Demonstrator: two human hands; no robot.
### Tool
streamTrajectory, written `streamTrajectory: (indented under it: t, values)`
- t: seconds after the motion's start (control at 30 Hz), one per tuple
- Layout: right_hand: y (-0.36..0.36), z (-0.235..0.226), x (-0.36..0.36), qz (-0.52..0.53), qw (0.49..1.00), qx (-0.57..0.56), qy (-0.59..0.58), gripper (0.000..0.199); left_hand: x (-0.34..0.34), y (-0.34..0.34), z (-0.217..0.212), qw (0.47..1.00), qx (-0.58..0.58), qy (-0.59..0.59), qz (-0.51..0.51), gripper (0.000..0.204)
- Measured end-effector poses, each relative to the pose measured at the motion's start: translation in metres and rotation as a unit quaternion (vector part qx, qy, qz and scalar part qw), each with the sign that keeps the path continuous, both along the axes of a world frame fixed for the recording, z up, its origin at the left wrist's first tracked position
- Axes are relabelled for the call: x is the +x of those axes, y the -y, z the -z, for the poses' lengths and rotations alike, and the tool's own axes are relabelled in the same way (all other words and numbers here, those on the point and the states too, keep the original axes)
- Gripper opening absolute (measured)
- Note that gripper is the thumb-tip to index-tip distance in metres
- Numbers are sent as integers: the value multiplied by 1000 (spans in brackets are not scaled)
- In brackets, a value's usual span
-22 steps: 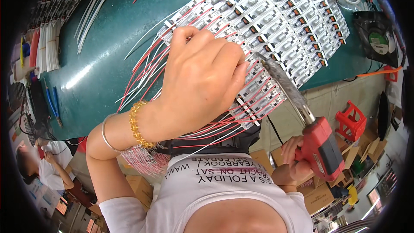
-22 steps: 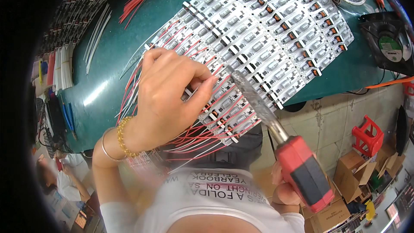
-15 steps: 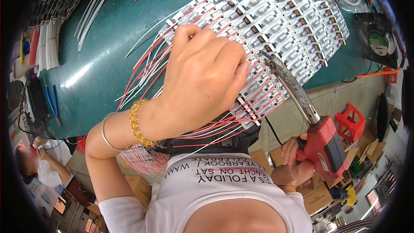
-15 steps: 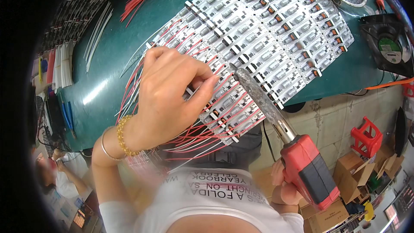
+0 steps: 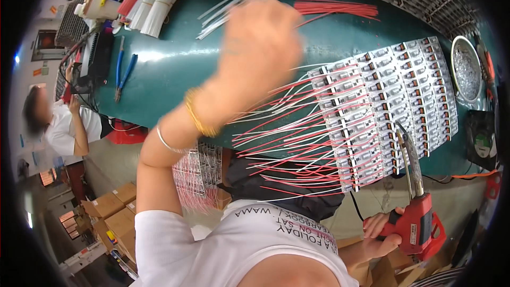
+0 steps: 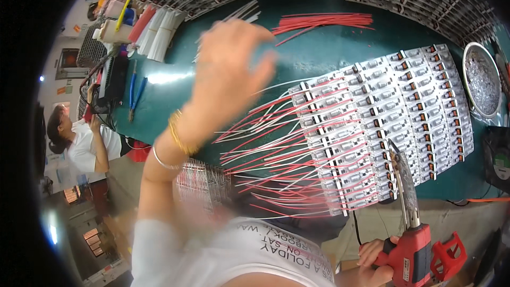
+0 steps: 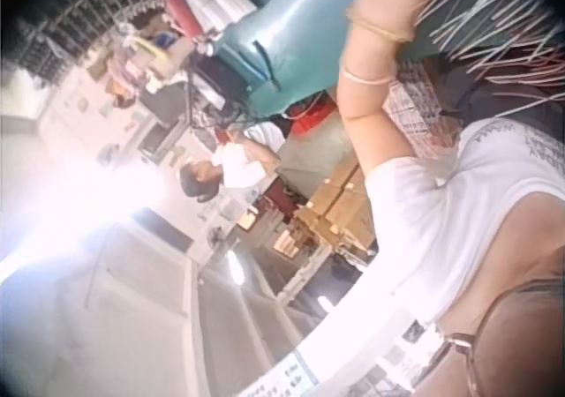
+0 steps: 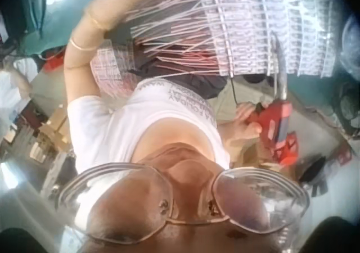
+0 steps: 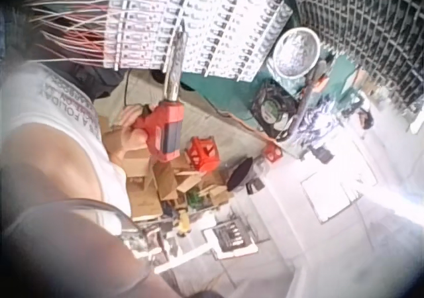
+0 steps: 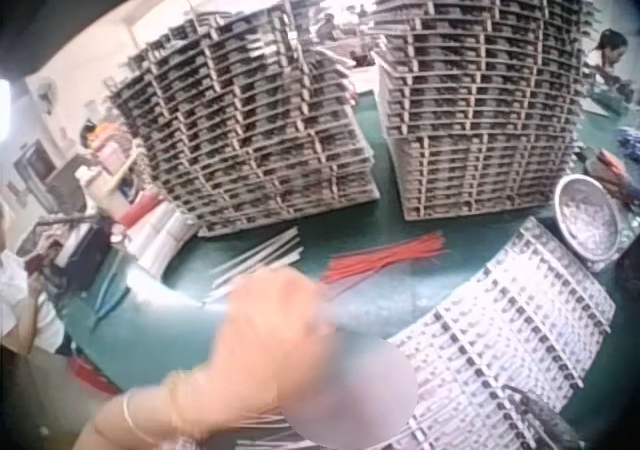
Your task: The person uses a soldering iron to attach red and white wires to a grid of electronic components on a circuit board. They repeatedly pick up wires, position them on the board, and apply the soldering iron to secure the connections.
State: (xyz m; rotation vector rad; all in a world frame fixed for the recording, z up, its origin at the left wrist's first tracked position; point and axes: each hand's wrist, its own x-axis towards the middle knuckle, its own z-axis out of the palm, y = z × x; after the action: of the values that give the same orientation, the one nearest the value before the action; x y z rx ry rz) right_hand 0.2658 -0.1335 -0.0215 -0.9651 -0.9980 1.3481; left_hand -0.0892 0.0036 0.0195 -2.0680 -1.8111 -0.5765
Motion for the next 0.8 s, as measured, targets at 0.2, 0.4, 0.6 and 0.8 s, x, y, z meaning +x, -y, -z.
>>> streamTrajectory:
  t: [0.2, 0.4, 0.6, 0.8]
  values:
    - [-6, -6, -1, -68, 998, 4, 9, 74, -124, -31, 15, 988, -133, 30, -75, 40]
    - [-4, -5, -4, -33, 999, 10, 10, 68, -125, -58, 5, 961, -268, 28, -67, 41]
    - [-1, -5, -7, -11, 1000, -5, 5, 64, -129, -46, 2, 965, -214, 133, -78, 23]
    - [3, -2, -3, -22, 1000, 8, -4, 64, -115, -26, -13, 951, -79, 280, -101, 18]
